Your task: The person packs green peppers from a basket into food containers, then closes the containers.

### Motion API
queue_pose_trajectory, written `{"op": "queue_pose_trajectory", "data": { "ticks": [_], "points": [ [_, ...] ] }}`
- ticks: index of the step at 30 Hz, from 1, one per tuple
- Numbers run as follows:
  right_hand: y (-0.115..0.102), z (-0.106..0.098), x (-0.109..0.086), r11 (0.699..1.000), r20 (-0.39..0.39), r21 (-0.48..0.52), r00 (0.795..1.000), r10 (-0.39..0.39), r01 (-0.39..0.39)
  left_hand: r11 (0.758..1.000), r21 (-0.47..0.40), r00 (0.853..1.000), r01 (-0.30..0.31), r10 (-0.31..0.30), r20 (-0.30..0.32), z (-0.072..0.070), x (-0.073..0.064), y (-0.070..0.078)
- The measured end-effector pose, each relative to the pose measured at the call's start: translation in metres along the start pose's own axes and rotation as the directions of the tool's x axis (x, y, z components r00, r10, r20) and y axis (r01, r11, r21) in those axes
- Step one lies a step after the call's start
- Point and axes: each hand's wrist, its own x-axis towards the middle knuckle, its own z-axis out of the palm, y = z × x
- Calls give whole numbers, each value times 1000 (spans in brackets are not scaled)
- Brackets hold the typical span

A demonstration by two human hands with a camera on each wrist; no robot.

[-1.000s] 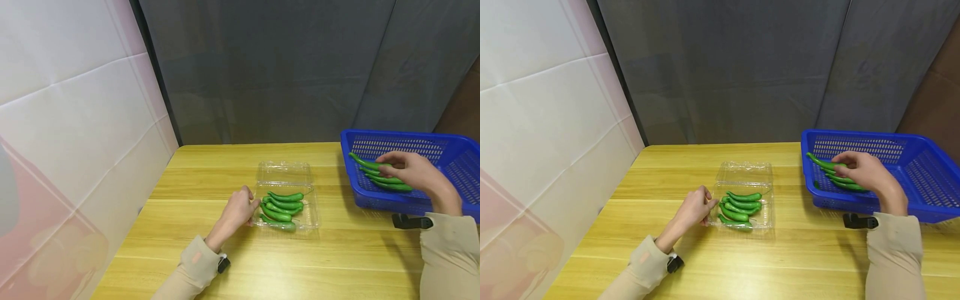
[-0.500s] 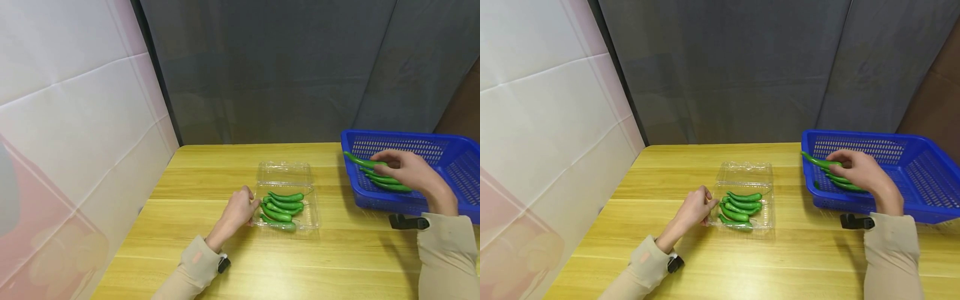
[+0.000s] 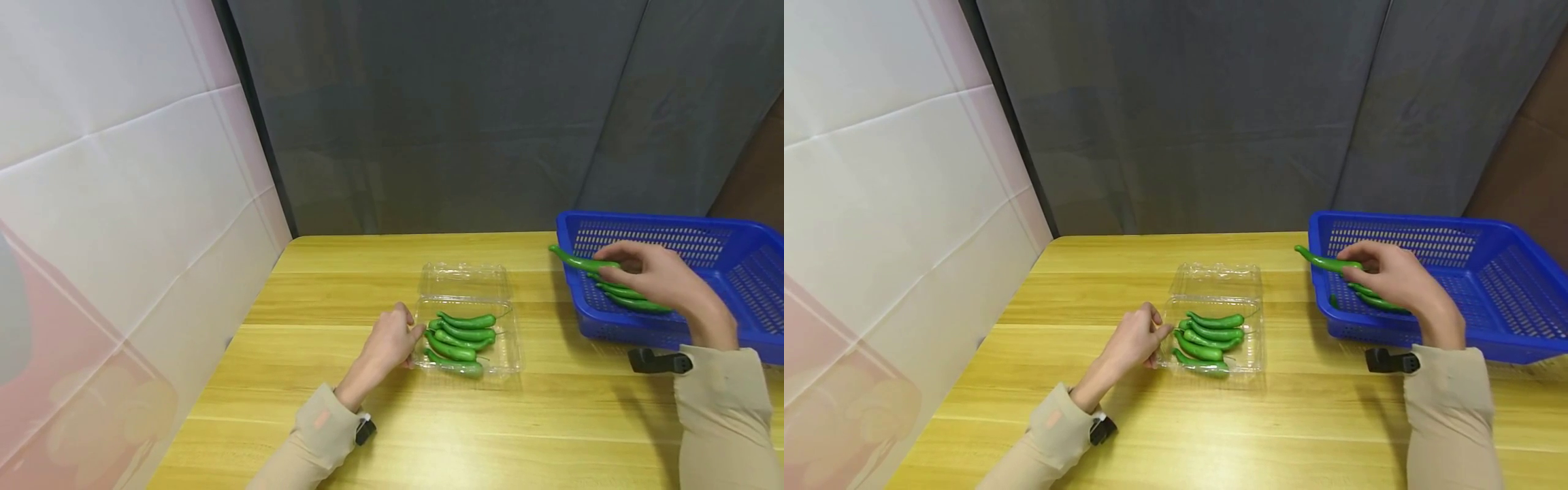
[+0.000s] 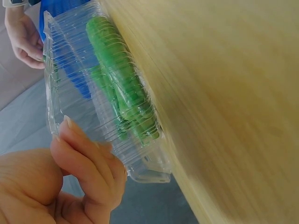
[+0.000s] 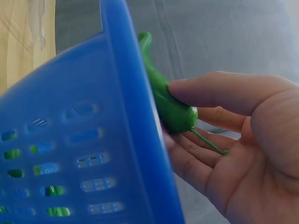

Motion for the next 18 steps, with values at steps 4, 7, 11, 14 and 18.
{"op": "queue_pose_trajectory", "data": {
  "ticks": [4,7,11,14,18],
  "points": [
    [-4,2,2,1000,11,1,1000,-3,3,1000,-1,1000,2,-2,0,0,0,0],
    [-6,4,3,1000,6,4,1000,-25,25,1000,-3,1000,3,-3,2,0,0,0],
    [-10,8,4,999,4,-2,999,-44,44,1000,-1,1000,3,-3,4,0,0,0],
    [-12,10,5,999,11,-11,999,-48,48,1000,1,1000,0,0,5,0,0,0],
    [-16,12,6,998,16,-22,998,-54,55,1000,3,1000,-5,5,2,0,0,0]
  ]
}}
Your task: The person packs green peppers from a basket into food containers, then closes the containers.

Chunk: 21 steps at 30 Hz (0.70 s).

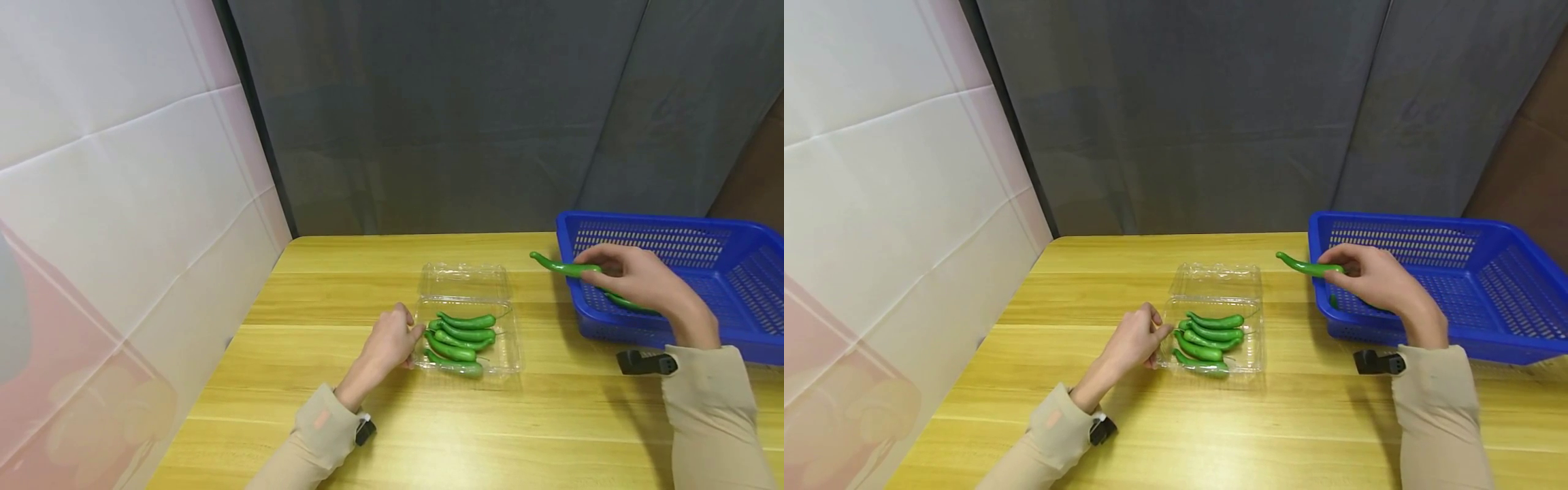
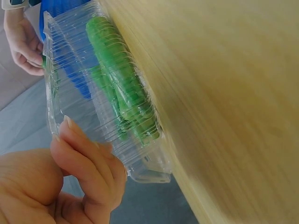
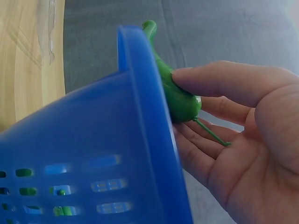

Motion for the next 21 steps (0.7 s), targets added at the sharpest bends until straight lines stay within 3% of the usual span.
{"op": "queue_pose_trajectory", "data": {
  "ticks": [6,21],
  "points": [
    [-5,1,1,1000,16,-12,1000,24,-24,1000,7,1000,-4,4,-5,0,0,0],
    [-16,11,6,1000,40,27,999,-13,12,1000,4,1000,-2,2,-3,0,0,-1]
  ]
}}
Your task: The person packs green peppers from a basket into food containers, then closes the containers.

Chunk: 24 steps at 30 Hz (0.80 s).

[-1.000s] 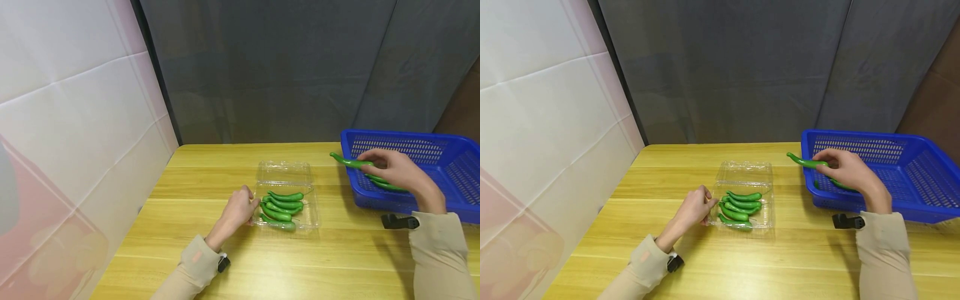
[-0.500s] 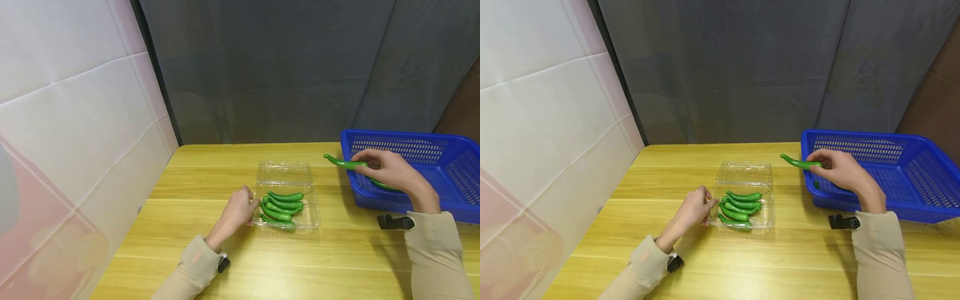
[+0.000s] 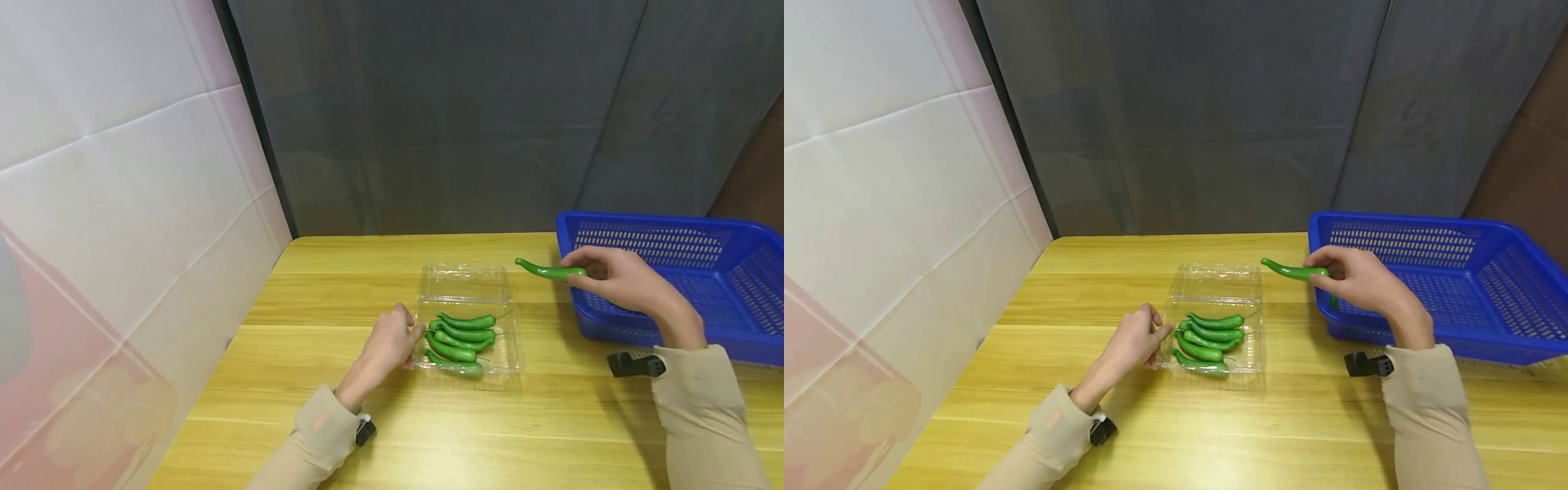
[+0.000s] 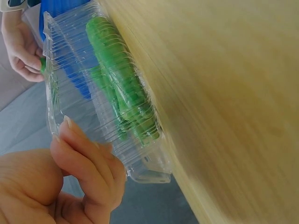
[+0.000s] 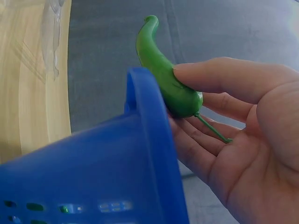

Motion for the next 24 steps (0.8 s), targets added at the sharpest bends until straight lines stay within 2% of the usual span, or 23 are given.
{"op": "queue_pose_trajectory", "data": {
  "ticks": [24],
  "points": [
    [-7,13,6,998,49,30,997,-58,57,1000,6,1000,-5,5,-1,0,0,-1]
  ]
}}
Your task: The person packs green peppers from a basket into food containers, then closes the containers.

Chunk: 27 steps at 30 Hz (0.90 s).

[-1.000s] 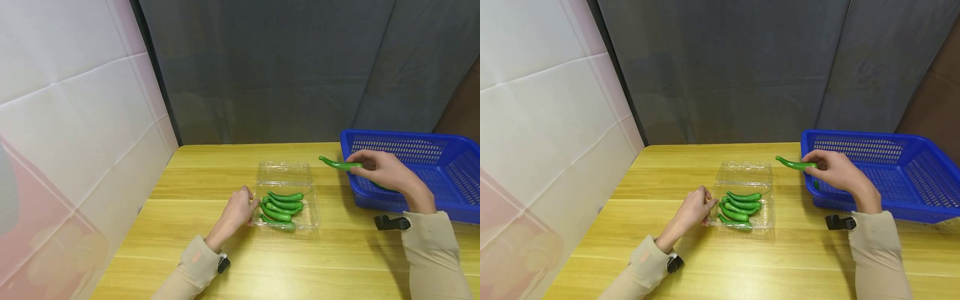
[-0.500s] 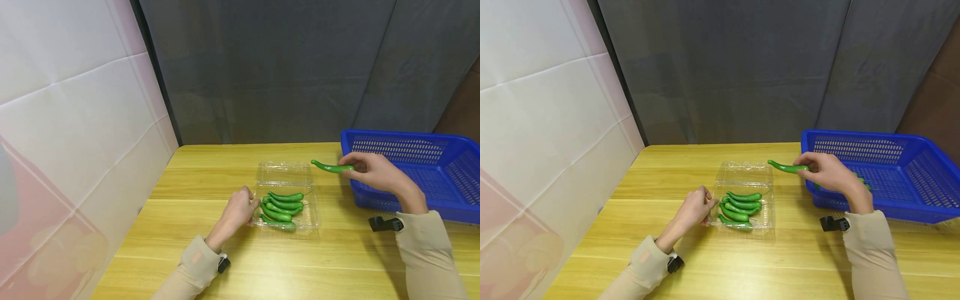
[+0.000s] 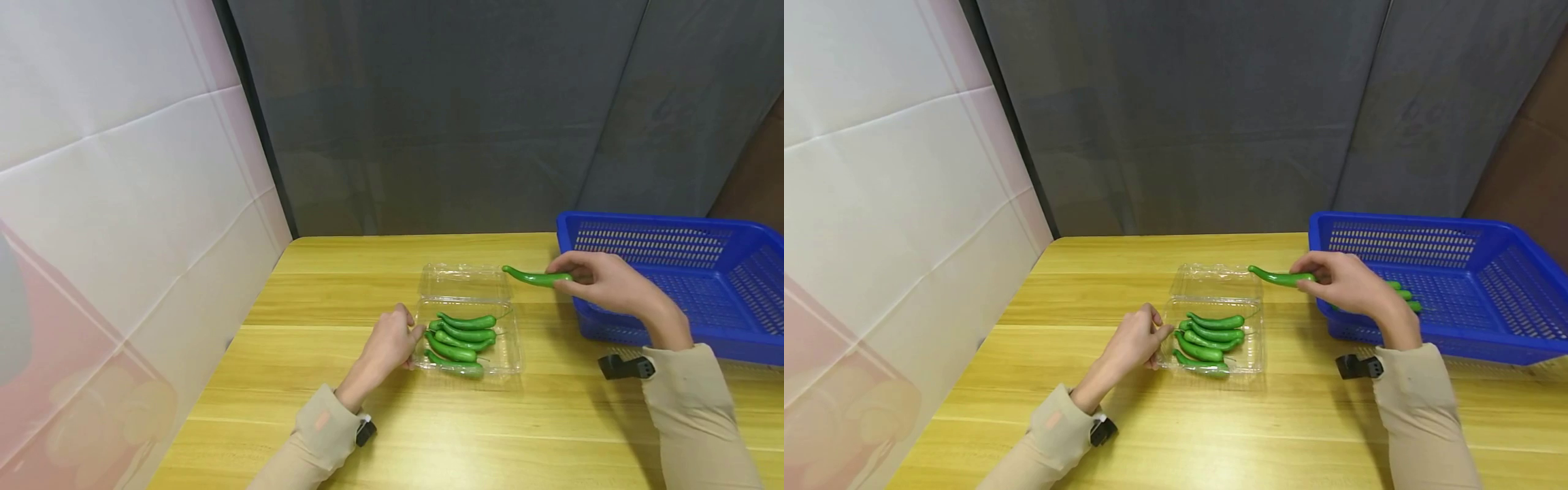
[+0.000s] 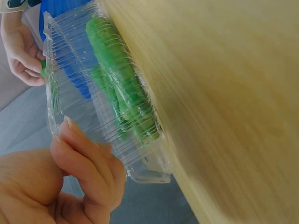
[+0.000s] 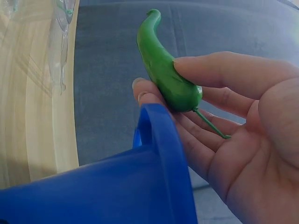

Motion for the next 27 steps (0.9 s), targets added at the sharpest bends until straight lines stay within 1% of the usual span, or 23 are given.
{"op": "queue_pose_trajectory", "data": {
  "ticks": [7,19,27],
  "points": [
    [-2,4,3,999,29,35,1000,-10,9,1000,1,1000,-1,1,2,0,0,0],
    [-7,10,6,998,53,7,997,-55,55,1000,3,1000,19,-19,3,-1,0,2],
    [-9,17,9,997,81,22,994,-72,70,1000,2,1000,18,-18,4,-1,0,2]
  ]
}}
